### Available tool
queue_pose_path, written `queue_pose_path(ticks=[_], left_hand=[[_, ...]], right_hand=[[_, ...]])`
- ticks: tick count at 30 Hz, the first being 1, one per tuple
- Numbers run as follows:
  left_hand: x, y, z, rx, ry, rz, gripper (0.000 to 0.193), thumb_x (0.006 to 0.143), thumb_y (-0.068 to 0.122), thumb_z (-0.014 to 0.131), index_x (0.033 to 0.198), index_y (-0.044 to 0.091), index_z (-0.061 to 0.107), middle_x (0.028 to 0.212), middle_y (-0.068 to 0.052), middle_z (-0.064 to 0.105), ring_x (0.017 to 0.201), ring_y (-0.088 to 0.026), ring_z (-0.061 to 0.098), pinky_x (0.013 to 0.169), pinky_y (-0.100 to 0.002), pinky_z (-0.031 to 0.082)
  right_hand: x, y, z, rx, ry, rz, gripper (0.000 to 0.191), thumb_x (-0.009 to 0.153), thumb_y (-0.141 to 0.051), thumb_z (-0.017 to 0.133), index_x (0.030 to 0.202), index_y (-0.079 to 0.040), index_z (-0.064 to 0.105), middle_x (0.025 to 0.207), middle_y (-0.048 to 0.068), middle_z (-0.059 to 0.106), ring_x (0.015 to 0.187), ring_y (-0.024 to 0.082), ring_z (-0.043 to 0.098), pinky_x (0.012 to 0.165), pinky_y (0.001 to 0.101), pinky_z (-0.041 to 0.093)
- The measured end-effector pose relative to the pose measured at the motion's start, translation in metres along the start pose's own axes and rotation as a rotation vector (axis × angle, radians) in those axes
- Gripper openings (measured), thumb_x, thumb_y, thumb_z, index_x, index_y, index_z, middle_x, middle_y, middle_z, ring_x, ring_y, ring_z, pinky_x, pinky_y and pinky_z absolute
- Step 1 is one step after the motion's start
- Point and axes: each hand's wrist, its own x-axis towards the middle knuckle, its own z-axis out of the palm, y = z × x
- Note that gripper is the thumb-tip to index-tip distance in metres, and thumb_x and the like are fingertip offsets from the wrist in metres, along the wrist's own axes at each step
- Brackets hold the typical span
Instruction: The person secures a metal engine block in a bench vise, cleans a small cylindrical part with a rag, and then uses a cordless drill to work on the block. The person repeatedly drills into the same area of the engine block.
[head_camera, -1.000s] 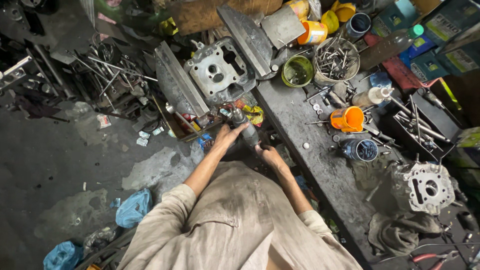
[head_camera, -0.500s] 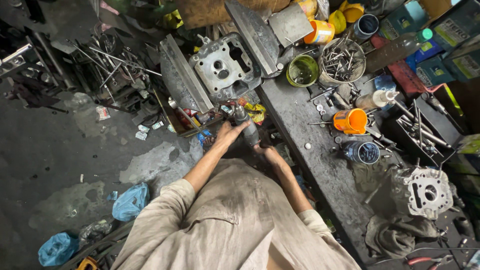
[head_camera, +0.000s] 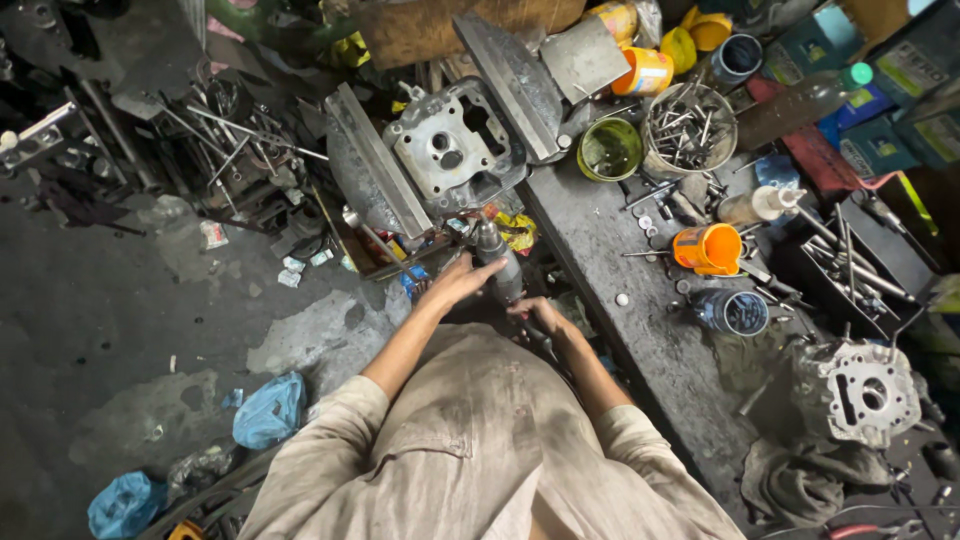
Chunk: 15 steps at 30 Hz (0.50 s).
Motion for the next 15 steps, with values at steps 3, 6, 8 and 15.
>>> queue_pose_path(ticks=[3,6,8,15], left_hand=[[-0.022,0.017,-0.017,0.318,-0.11,-0.003,0.1,0.082,0.073,0.068,0.139,-0.009,0.052,0.129,-0.029,0.066,0.118,-0.036,0.067,0.101,-0.042,0.053],[-0.06,0.046,-0.048,0.638,-0.287,0.19,0.085,0.088,0.075,0.06,0.136,0.006,0.064,0.13,-0.022,0.068,0.12,-0.035,0.064,0.102,-0.042,0.05],[-0.088,0.067,-0.076,0.672,-0.443,0.327,0.071,0.089,0.07,0.056,0.137,0.018,0.067,0.124,-0.015,0.073,0.112,-0.031,0.069,0.097,-0.04,0.053],[-0.069,0.13,-0.178,-0.078,0.304,0.748,0.027,0.103,0.029,0.069,0.12,0.009,0.073,0.106,-0.006,0.076,0.091,-0.02,0.07,0.081,-0.029,0.055]], right_hand=[[0.001,0.007,0.0,0.07,0.087,0.062,0.025,0.084,-0.019,0.072,0.071,-0.009,0.052,0.065,0.007,0.056,0.052,0.021,0.058,0.055,0.0368,0.052],[0.004,0.008,0.002,0.137,0.047,0.018,0.02,0.08,-0.016,0.07,0.071,-0.011,0.052,0.064,0.005,0.056,0.05,0.02,0.056,0.05,0.0356,0.047],[0.007,0.006,0.002,0.115,-0.059,-0.023,0.022,0.079,-0.017,0.069,0.069,-0.011,0.051,0.06,0.007,0.055,0.045,0.022,0.053,0.043,0.0363,0.041],[0.017,0.001,-0.005,0.11,-0.096,0.164,0.017,0.079,-0.019,0.066,0.077,-0.004,0.059,0.062,0.011,0.056,0.049,0.026,0.054,0.047,0.0382,0.044]])
